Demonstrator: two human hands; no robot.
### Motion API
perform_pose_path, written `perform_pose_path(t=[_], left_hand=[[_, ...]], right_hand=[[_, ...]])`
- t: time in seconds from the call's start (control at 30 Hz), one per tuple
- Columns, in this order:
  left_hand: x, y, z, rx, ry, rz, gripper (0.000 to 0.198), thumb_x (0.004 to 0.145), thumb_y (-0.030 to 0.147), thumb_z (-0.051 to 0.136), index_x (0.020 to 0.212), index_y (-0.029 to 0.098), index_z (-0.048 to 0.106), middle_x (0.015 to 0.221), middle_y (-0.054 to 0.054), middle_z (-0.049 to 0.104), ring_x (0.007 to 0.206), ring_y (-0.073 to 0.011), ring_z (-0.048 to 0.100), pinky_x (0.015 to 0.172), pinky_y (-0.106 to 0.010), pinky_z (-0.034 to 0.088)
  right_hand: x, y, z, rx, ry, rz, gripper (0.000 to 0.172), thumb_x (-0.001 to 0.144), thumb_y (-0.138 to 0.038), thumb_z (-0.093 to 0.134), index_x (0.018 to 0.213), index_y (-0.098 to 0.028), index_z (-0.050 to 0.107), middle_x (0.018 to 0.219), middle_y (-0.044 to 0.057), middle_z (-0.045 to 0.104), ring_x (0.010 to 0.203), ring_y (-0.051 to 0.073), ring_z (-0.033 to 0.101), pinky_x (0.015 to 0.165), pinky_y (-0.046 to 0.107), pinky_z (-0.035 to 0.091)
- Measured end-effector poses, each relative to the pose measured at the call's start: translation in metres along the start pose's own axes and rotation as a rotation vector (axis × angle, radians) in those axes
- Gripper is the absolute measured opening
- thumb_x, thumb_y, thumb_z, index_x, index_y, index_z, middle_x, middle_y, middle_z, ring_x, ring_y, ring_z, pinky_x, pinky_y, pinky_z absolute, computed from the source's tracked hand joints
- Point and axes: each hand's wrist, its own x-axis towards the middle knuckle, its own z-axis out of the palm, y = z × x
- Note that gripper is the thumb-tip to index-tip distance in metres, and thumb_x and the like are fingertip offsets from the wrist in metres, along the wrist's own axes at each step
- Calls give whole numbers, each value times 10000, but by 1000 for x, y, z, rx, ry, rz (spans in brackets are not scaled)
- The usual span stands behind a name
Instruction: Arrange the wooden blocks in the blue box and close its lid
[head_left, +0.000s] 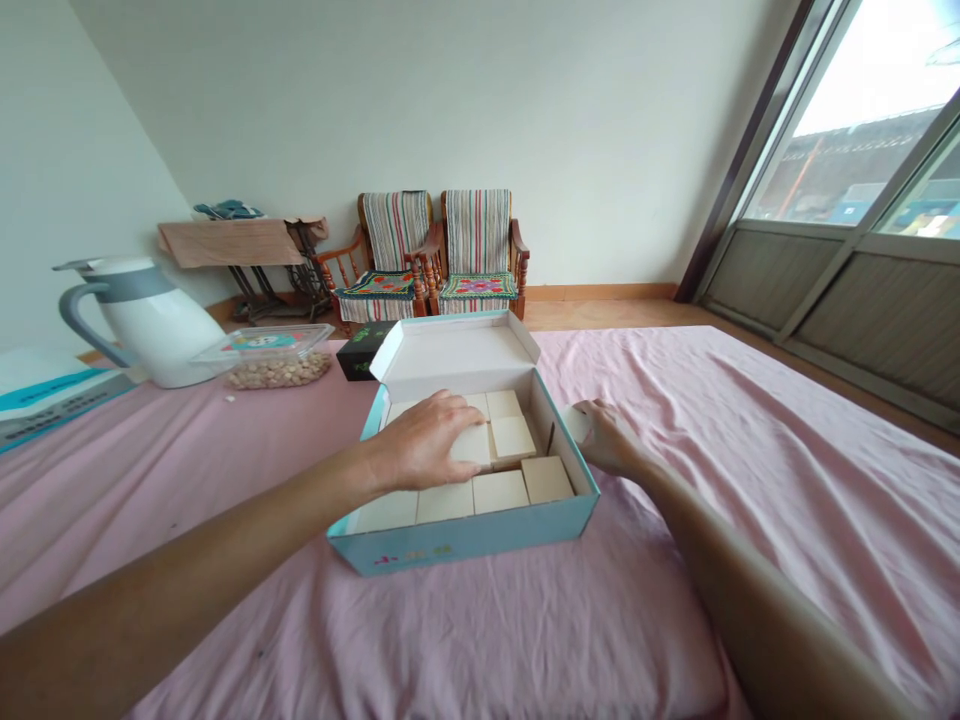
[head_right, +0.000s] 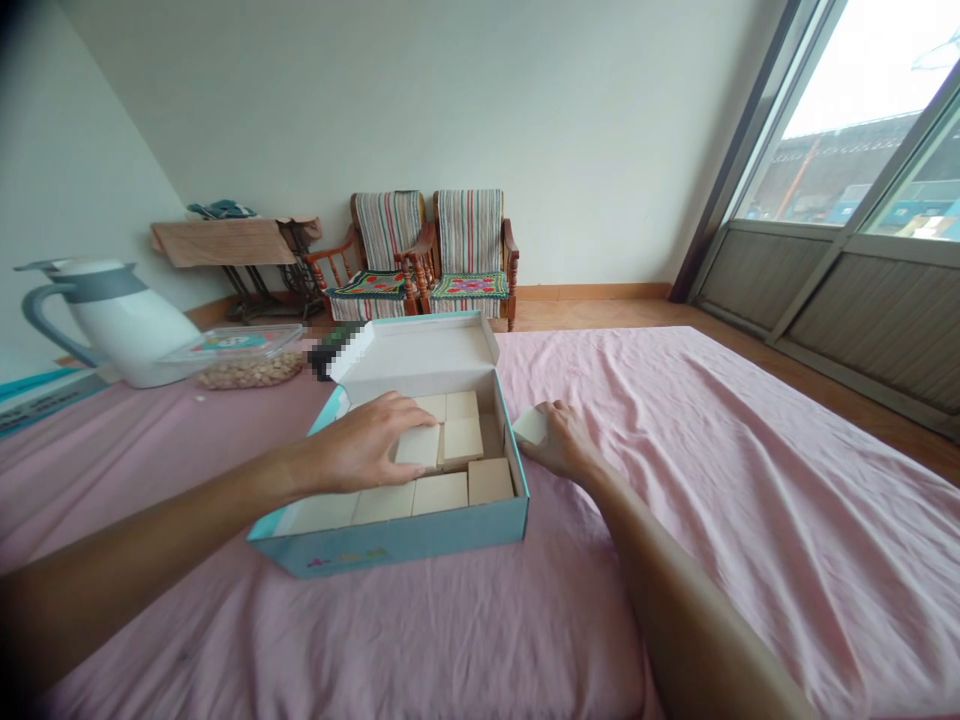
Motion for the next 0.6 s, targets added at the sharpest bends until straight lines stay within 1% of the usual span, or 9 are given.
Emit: perform_pose_path(t=[0.1, 0.17, 0.27, 0.4, 0.5, 0.6], left_hand=[[0, -1, 0, 28, -28, -17, 415, 702, 360, 641, 1075, 177, 632, 990, -89, 629, 988, -262, 548, 862, -376, 440], [1, 0, 0, 26, -25, -26, 405, 695, 352, 643, 1061, 180, 637, 984, -88, 632, 985, -265, 549, 853, -375, 442], [2, 3, 1, 2, -18, -35, 426, 702, 365, 638, 1080, 169, 630, 1007, -96, 640, 1004, -271, 546, 865, -383, 440], [5, 7, 2, -11, -21, -57, 451, 707, 372, 640, 1102, 155, 623, 1054, -105, 648, 1032, -279, 550, 892, -397, 435], [5, 6, 5, -9, -25, -57, 458, 715, 372, 638, 1112, 145, 619, 1081, -111, 650, 1047, -282, 558, 903, -399, 434], [5, 4, 6, -14, -30, -49, 482, 731, 404, 634, 1135, 142, 607, 1100, -116, 646, 1060, -279, 559, 910, -400, 435]], right_hand=[[-2, -2, -1, 7, -4, -6, 332, 683, -381, 645, 917, -159, 566, 945, 109, 552, 873, 223, 551, 775, 300, 424], [-2, -2, -2, 9, -6, -2, 320, 686, -371, 645, 911, -159, 563, 958, 112, 554, 880, 221, 552, 779, 298, 424], [-2, -2, -2, 2, -9, -6, 323, 685, -365, 650, 923, -165, 565, 960, 107, 559, 884, 219, 553, 777, 298, 420], [-1, -1, -1, 0, -5, -16, 369, 687, -380, 656, 971, -163, 566, 964, 106, 563, 892, 223, 553, 763, 295, 417], [-1, 0, 0, 1, -1, -20, 395, 690, -388, 653, 992, -151, 562, 971, 114, 562, 888, 222, 552, 762, 292, 417], [-1, 1, 1, -2, 0, -22, 375, 690, -391, 650, 967, -154, 563, 964, 112, 562, 882, 221, 550, 768, 295, 415]])
